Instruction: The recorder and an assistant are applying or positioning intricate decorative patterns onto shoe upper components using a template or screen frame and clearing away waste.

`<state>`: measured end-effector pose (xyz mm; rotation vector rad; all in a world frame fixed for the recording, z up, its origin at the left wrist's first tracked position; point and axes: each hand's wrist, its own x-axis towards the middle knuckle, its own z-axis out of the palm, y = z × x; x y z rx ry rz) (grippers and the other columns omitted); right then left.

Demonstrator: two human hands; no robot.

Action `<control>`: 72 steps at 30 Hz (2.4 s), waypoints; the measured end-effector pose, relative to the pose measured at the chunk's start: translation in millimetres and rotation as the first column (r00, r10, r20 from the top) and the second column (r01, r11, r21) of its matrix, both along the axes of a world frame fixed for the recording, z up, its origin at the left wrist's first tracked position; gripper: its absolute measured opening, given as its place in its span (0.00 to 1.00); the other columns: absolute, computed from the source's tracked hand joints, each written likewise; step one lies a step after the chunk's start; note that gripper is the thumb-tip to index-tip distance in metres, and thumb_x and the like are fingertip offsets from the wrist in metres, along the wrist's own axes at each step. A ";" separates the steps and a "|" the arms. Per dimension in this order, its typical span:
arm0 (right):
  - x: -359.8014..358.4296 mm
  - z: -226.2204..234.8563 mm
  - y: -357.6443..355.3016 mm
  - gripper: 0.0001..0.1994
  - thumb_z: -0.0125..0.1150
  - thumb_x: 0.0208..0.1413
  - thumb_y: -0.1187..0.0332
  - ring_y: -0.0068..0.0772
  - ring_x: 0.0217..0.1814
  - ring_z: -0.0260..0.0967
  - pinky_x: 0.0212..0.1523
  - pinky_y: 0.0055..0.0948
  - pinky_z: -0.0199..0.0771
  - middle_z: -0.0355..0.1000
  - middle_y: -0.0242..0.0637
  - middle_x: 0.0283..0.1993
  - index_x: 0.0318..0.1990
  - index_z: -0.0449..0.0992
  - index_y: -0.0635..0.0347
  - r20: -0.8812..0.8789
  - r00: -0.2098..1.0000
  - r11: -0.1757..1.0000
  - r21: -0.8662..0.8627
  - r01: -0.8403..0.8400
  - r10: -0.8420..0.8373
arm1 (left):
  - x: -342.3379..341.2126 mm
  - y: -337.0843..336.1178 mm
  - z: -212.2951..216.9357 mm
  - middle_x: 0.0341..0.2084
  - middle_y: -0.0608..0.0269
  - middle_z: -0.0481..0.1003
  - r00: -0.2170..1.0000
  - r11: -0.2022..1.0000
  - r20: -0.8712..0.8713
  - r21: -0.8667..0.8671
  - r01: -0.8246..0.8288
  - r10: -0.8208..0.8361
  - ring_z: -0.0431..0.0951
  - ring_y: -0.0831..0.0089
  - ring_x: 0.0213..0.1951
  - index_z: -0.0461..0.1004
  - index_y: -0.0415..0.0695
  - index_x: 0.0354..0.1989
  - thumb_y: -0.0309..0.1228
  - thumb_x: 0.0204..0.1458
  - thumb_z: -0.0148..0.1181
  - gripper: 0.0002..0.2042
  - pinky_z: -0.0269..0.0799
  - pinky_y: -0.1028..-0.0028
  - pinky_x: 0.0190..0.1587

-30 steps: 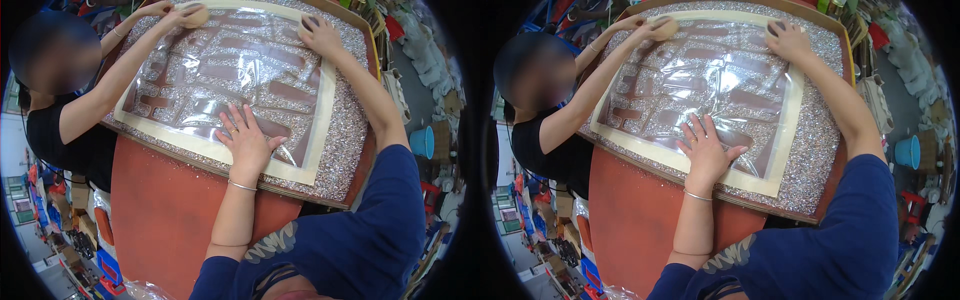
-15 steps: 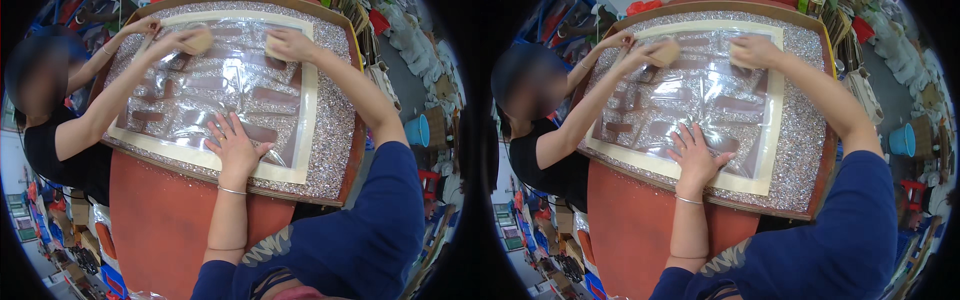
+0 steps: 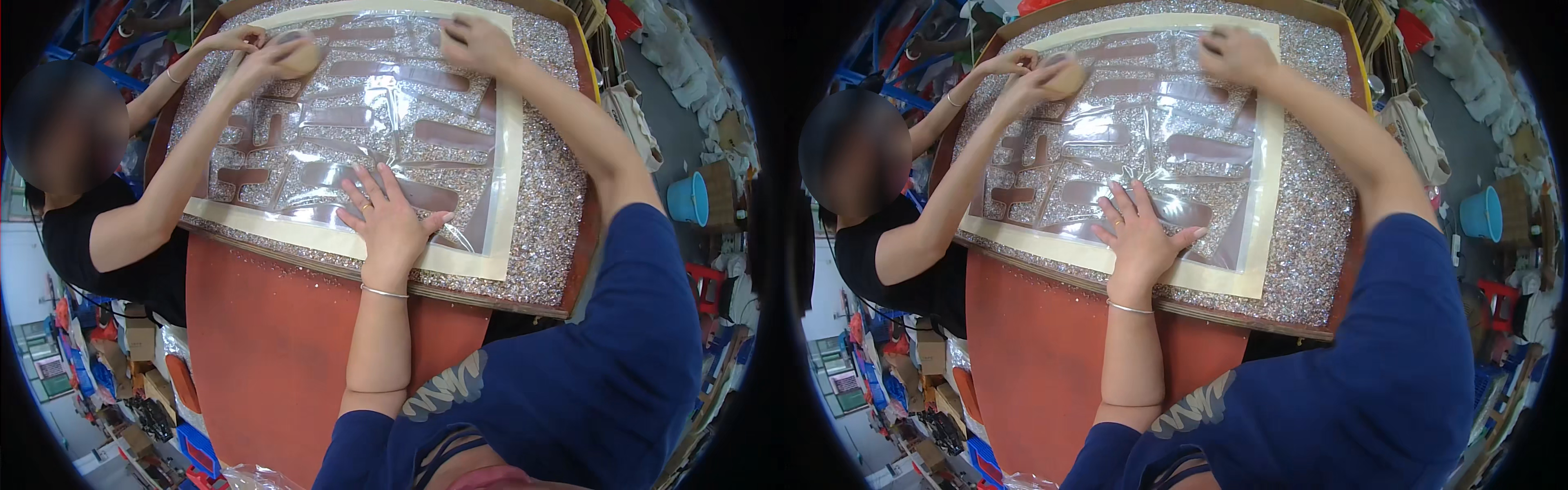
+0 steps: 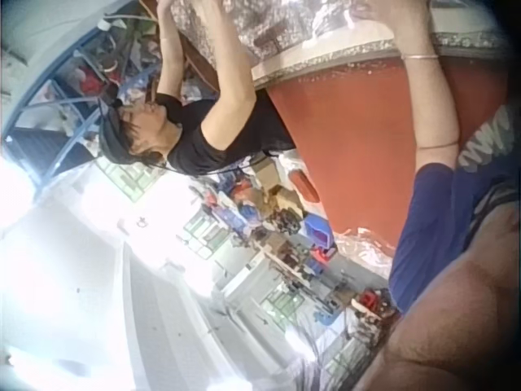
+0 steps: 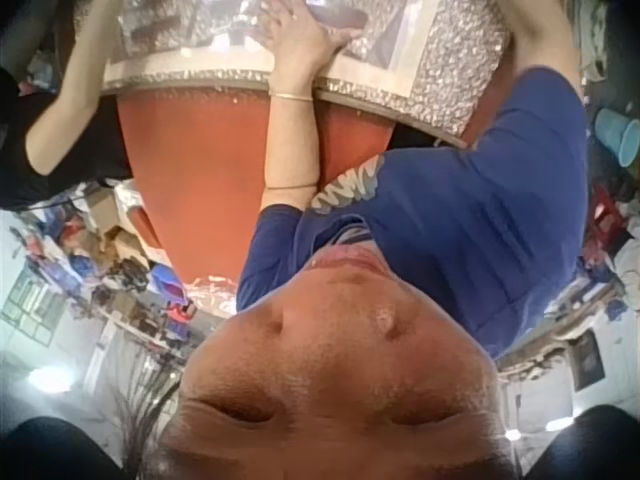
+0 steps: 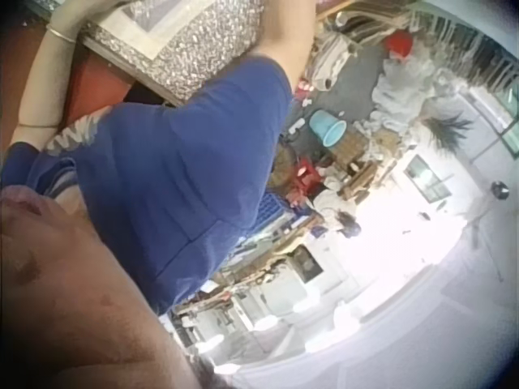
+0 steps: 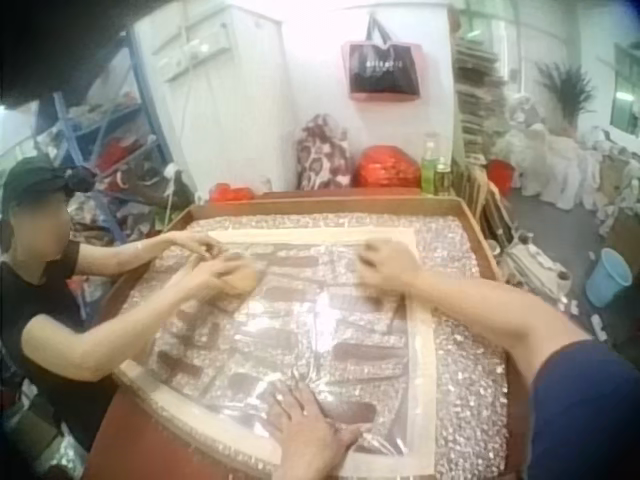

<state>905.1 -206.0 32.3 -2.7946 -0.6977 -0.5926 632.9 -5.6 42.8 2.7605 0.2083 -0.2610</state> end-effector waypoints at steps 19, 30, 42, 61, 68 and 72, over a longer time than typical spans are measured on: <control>-84.9 9.7 12.9 0.21 0.63 0.43 0.60 0.45 0.46 0.70 0.43 0.42 0.74 0.70 0.42 0.52 0.46 0.75 0.58 0.302 0.819 0.873 -0.160 -0.461 0.488 | -2.5 1.9 2.1 0.66 0.31 0.40 0.997 1.000 0.074 -0.003 -0.008 0.008 0.35 0.35 0.68 0.44 0.33 0.67 0.59 0.37 0.66 0.57 0.33 0.35 0.62; -99.2 13.5 118.2 0.29 0.63 0.42 0.56 0.45 0.52 0.64 0.46 0.42 0.68 0.65 0.42 0.56 0.55 0.70 0.51 0.169 0.734 0.749 -0.043 -0.661 0.657 | 2.3 3.0 6.5 0.66 0.31 0.41 0.996 0.998 0.082 0.056 -0.027 0.023 0.37 0.37 0.68 0.44 0.23 0.64 0.61 0.38 0.63 0.58 0.35 0.38 0.64; -164.4 28.4 198.3 0.31 0.61 0.44 0.60 0.57 0.61 0.59 0.57 0.48 0.62 0.59 0.51 0.63 0.60 0.66 0.54 0.011 0.524 0.523 -0.084 -0.848 0.852 | -25.2 -28.2 -10.9 0.63 0.28 0.49 0.986 0.995 0.166 0.092 -0.043 0.027 0.44 0.35 0.67 0.57 0.23 0.60 0.44 0.49 0.55 0.37 0.39 0.43 0.65; -140.1 26.1 293.5 0.31 0.63 0.46 0.60 0.52 0.63 0.56 0.59 0.49 0.59 0.60 0.41 0.64 0.61 0.65 0.49 0.010 0.531 0.529 -0.108 -0.842 0.847 | -12.5 -27.4 -13.5 0.63 0.26 0.47 0.986 0.996 0.150 -0.050 0.073 -0.065 0.40 0.30 0.66 0.55 0.25 0.61 0.33 0.55 0.41 0.28 0.34 0.41 0.65; -145.9 40.5 198.2 0.29 0.61 0.46 0.61 0.51 0.60 0.59 0.54 0.49 0.63 0.62 0.41 0.62 0.59 0.66 0.49 -0.095 0.330 0.322 -0.094 -0.942 0.939 | -17.1 -20.8 1.9 0.64 0.26 0.46 0.996 0.998 0.055 0.022 0.067 -0.068 0.44 0.30 0.65 0.53 0.24 0.62 0.54 0.42 0.63 0.49 0.39 0.43 0.66; -150.9 22.2 263.8 0.31 0.62 0.43 0.63 0.53 0.62 0.57 0.58 0.49 0.59 0.60 0.43 0.63 0.60 0.66 0.49 0.037 0.555 0.556 -0.040 -0.830 0.831 | -10.0 -25.5 4.7 0.64 0.28 0.47 0.990 0.990 0.005 0.036 0.139 -0.139 0.44 0.30 0.65 0.54 0.32 0.64 0.54 0.40 0.65 0.48 0.38 0.44 0.66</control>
